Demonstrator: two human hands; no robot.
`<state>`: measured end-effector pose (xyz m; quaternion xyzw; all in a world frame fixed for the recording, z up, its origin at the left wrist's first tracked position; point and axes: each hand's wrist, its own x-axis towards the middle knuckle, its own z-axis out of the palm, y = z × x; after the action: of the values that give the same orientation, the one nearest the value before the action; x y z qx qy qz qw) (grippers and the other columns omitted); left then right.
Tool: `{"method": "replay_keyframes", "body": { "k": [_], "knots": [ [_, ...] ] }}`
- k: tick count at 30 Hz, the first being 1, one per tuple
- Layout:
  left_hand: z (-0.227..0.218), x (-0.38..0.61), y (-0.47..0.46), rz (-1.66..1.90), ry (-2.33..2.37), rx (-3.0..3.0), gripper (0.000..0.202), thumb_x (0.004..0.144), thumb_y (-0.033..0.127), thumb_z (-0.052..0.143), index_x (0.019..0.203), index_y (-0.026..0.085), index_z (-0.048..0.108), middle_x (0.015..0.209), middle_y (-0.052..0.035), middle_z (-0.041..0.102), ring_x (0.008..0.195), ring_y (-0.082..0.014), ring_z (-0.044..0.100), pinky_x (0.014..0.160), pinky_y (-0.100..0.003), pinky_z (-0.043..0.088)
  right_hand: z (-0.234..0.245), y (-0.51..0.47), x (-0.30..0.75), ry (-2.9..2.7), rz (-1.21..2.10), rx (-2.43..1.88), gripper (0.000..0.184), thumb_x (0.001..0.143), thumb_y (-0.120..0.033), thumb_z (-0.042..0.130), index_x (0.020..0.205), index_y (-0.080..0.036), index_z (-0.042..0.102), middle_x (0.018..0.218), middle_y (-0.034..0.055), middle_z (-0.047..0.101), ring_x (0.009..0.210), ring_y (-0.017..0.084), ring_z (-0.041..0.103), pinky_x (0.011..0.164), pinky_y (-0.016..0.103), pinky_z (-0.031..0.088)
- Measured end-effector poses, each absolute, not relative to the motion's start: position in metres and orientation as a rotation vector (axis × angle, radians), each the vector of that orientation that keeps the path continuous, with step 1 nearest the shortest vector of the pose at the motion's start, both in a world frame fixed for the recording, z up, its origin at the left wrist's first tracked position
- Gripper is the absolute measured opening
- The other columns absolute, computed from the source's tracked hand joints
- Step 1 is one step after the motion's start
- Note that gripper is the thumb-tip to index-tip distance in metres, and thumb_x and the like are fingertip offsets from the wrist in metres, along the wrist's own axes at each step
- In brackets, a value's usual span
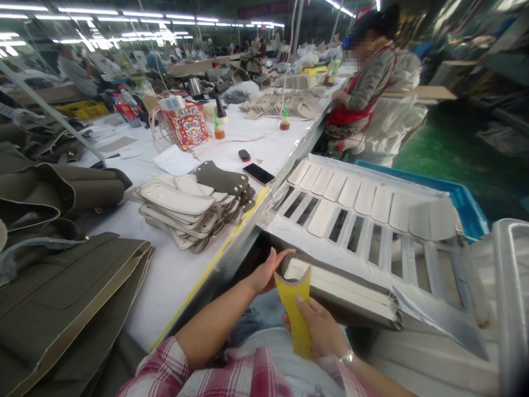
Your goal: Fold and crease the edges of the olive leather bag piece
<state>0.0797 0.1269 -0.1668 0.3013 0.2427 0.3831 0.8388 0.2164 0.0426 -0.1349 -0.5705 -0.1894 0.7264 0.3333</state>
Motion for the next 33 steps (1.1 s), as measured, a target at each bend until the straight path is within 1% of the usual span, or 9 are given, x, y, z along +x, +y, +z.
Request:
{"method": "replay_keyframes", "body": {
  "k": [4, 12, 15, 17, 20, 27, 29, 30, 33],
  "knots": [
    [-0.168, 0.085, 0.126, 0.889, 0.518, 0.632, 0.074, 0.079, 0.073, 0.033, 0.126, 0.018, 0.046, 0.117, -0.0092, 0.056, 0.110, -0.0247, 0.050, 0.094, -0.032, 0.037, -0.133, 0.046, 0.201, -0.275, 1.927, -1.406, 0.045, 0.057, -0.049, 0.074, 0.086, -0.021, 0.055, 0.075, 0.0017, 0.065, 0.069, 0.021, 0.065, 0.064, 0.033, 0.053],
    [-0.163, 0.097, 0.130, 0.941, 0.853, 0.856, 0.059, 0.090, 0.061, 0.022, 0.116, 0.017, 0.051, 0.106, -0.0052, 0.060, 0.102, -0.0198, 0.053, 0.094, -0.031, 0.038, -0.136, 0.048, 0.200, -0.074, 2.160, -1.169, 0.036, 0.063, -0.049, 0.074, 0.082, -0.020, 0.064, 0.080, 0.0017, 0.069, 0.073, 0.017, 0.064, 0.072, 0.026, 0.051],
    [-0.158, 0.098, 0.131, 0.902, 0.921, 0.923, 0.055, 0.091, 0.057, 0.022, 0.116, 0.018, 0.051, 0.103, -0.0041, 0.061, 0.098, -0.0187, 0.054, 0.090, -0.030, 0.040, -0.139, 0.048, 0.203, -0.073, 2.211, -1.052, 0.031, 0.070, -0.048, 0.069, 0.086, -0.021, 0.064, 0.079, -0.0011, 0.068, 0.071, 0.013, 0.063, 0.072, 0.023, 0.049],
    [-0.154, 0.099, 0.133, 0.884, 0.985, 1.004, 0.051, 0.092, 0.055, 0.024, 0.115, 0.018, 0.051, 0.101, -0.0035, 0.060, 0.096, -0.0182, 0.054, 0.089, -0.030, 0.040, -0.143, 0.047, 0.204, -0.075, 2.174, -1.020, 0.028, 0.073, -0.048, 0.066, 0.088, -0.024, 0.064, 0.078, -0.0030, 0.068, 0.065, 0.010, 0.061, 0.067, 0.021, 0.049],
    [-0.151, 0.103, 0.134, 0.861, 1.083, 1.139, 0.046, 0.093, 0.051, 0.026, 0.111, 0.019, 0.053, 0.099, -0.0029, 0.059, 0.092, -0.0172, 0.053, 0.086, -0.028, 0.041, -0.150, 0.044, 0.204, -0.056, 2.141, -1.048, 0.033, 0.067, -0.050, 0.070, 0.086, -0.024, 0.062, 0.074, -0.0030, 0.066, 0.058, 0.010, 0.057, 0.058, 0.021, 0.047],
    [-0.149, 0.115, 0.136, 0.816, 1.311, 1.271, 0.044, 0.093, 0.050, 0.025, 0.106, 0.018, 0.052, 0.082, -0.0022, 0.057, 0.074, -0.0160, 0.052, 0.068, -0.026, 0.042, -0.163, 0.047, 0.206, -0.059, 2.057, -1.162, 0.046, 0.061, -0.055, 0.071, 0.088, -0.021, 0.057, 0.071, 0.0005, 0.066, 0.056, 0.015, 0.057, 0.052, 0.027, 0.046],
    [-0.143, 0.113, 0.139, 0.703, 1.400, 1.438, 0.044, 0.093, 0.049, 0.025, 0.109, 0.019, 0.052, 0.088, -0.0035, 0.059, 0.078, -0.0177, 0.054, 0.072, -0.028, 0.042, -0.160, 0.050, 0.206, -0.038, 2.034, -1.193, 0.047, 0.058, -0.055, 0.074, 0.086, -0.021, 0.057, 0.069, -0.0006, 0.065, 0.052, 0.014, 0.056, 0.050, 0.026, 0.045],
    [-0.140, 0.112, 0.141, 0.626, 1.442, 1.570, 0.042, 0.092, 0.049, 0.028, 0.112, 0.021, 0.053, 0.097, -0.0046, 0.059, 0.083, -0.0192, 0.054, 0.075, -0.029, 0.041, -0.158, 0.052, 0.206, -0.023, 2.027, -1.203, 0.048, 0.055, -0.055, 0.075, 0.084, -0.021, 0.056, 0.066, -0.0013, 0.065, 0.050, 0.013, 0.055, 0.049, 0.025, 0.044],
    [-0.129, 0.112, 0.150, 0.387, 1.479, 2.015, 0.042, 0.087, 0.049, 0.043, 0.121, 0.025, 0.051, 0.126, -0.0073, 0.047, 0.100, -0.0259, 0.050, 0.087, -0.035, 0.036, -0.147, 0.057, 0.210, 0.000, 2.046, -1.200, 0.045, 0.053, -0.052, 0.078, 0.077, -0.021, 0.056, 0.062, -0.0023, 0.063, 0.048, 0.012, 0.054, 0.050, 0.024, 0.044]
  ]
}}
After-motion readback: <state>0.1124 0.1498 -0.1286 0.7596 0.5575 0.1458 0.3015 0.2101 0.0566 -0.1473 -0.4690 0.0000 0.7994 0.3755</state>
